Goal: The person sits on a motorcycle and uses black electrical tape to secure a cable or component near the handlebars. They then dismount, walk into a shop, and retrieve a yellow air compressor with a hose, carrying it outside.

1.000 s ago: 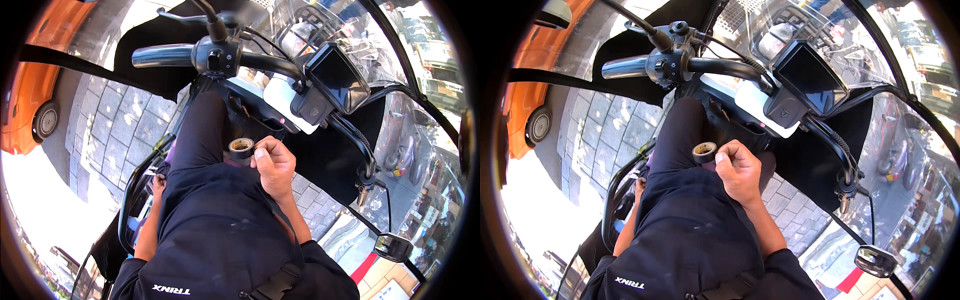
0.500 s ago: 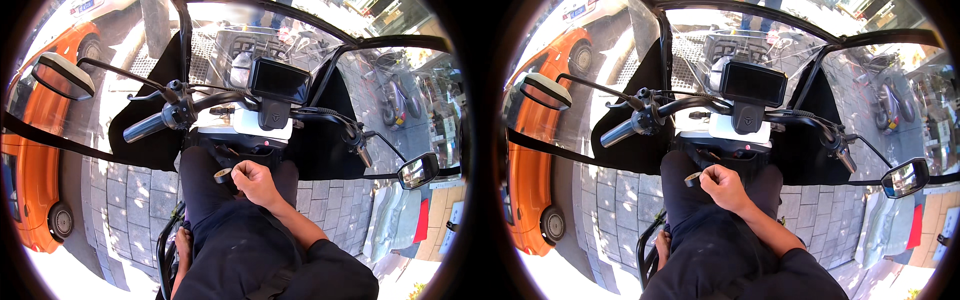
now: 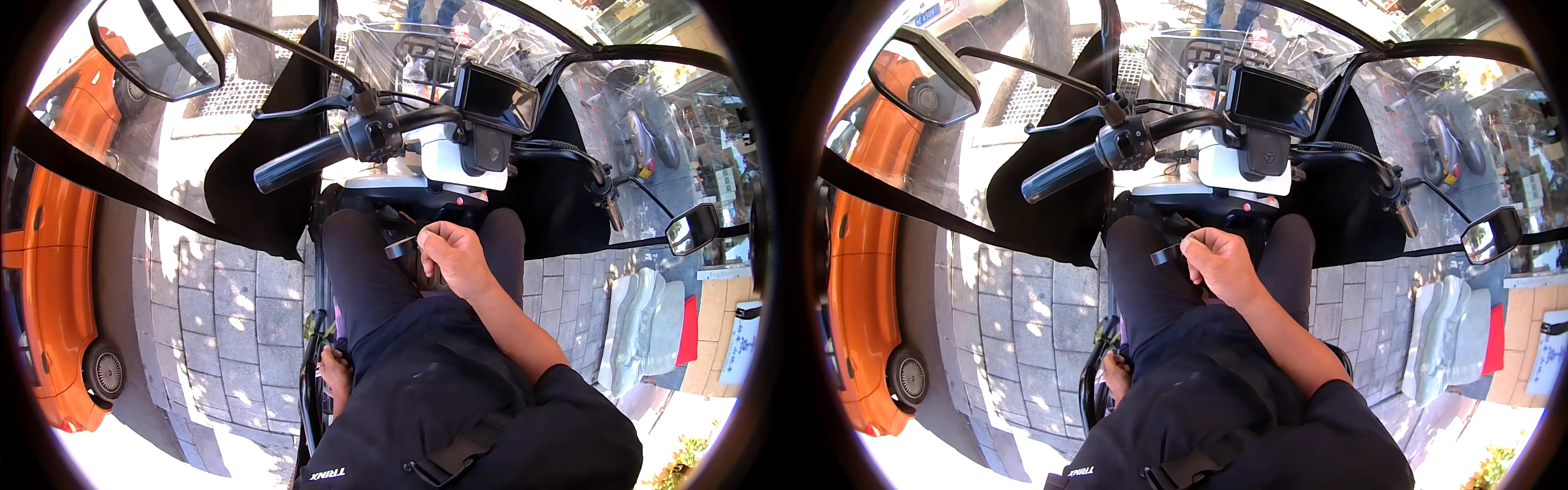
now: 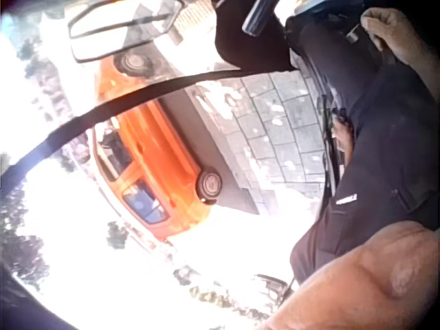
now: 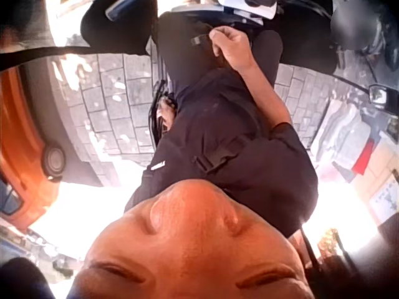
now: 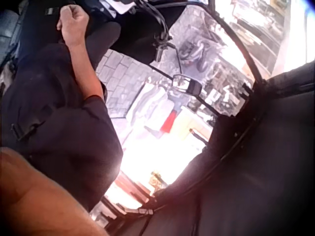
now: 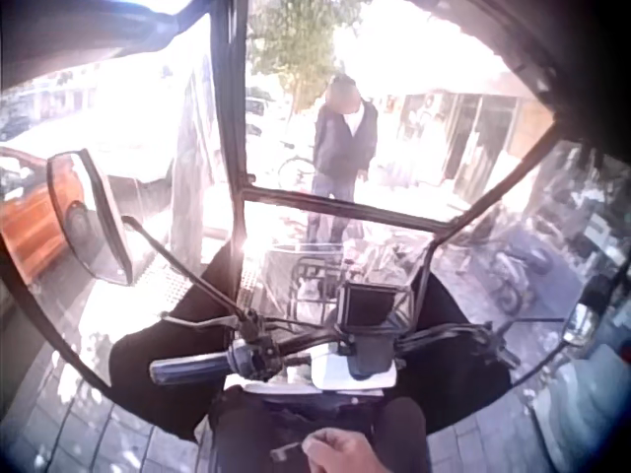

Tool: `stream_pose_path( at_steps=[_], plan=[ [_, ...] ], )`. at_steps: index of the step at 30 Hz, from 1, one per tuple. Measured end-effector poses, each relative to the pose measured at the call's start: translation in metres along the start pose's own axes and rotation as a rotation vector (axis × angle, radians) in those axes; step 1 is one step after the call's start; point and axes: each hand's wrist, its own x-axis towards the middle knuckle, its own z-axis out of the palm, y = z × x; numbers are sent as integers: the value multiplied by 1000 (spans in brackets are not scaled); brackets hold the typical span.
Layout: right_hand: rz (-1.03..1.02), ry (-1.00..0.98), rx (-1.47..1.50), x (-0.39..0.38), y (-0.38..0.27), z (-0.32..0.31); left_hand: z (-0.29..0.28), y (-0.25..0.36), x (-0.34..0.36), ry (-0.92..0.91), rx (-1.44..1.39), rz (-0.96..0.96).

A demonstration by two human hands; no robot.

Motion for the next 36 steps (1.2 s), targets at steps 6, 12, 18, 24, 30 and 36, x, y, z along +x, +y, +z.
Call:
stream_pose_path(
  at_steps=[6, 12, 18, 24, 30, 36],
  plan=[
    [-18, 47, 180, 1, -1, -7, 3, 7, 2, 29, 4, 4],
    [-58, 75, 237, -2, 1, -26, -14, -13, 27, -135, -34, -20],
    [-33, 97, 242, -3, 10, -53, 10, 46, -11, -190, 131, 10],
    [36, -25, 231, 10, 16, -75, 128, 152, -93, -557, 244, 638],
    [112, -119, 107, 33, 12, -97, 235, 216, -118, -745, 630, 947],
    [218, -130, 175, 72, 24, -109, 269, 227, -70, -1057, 648, 511]
  ],
)
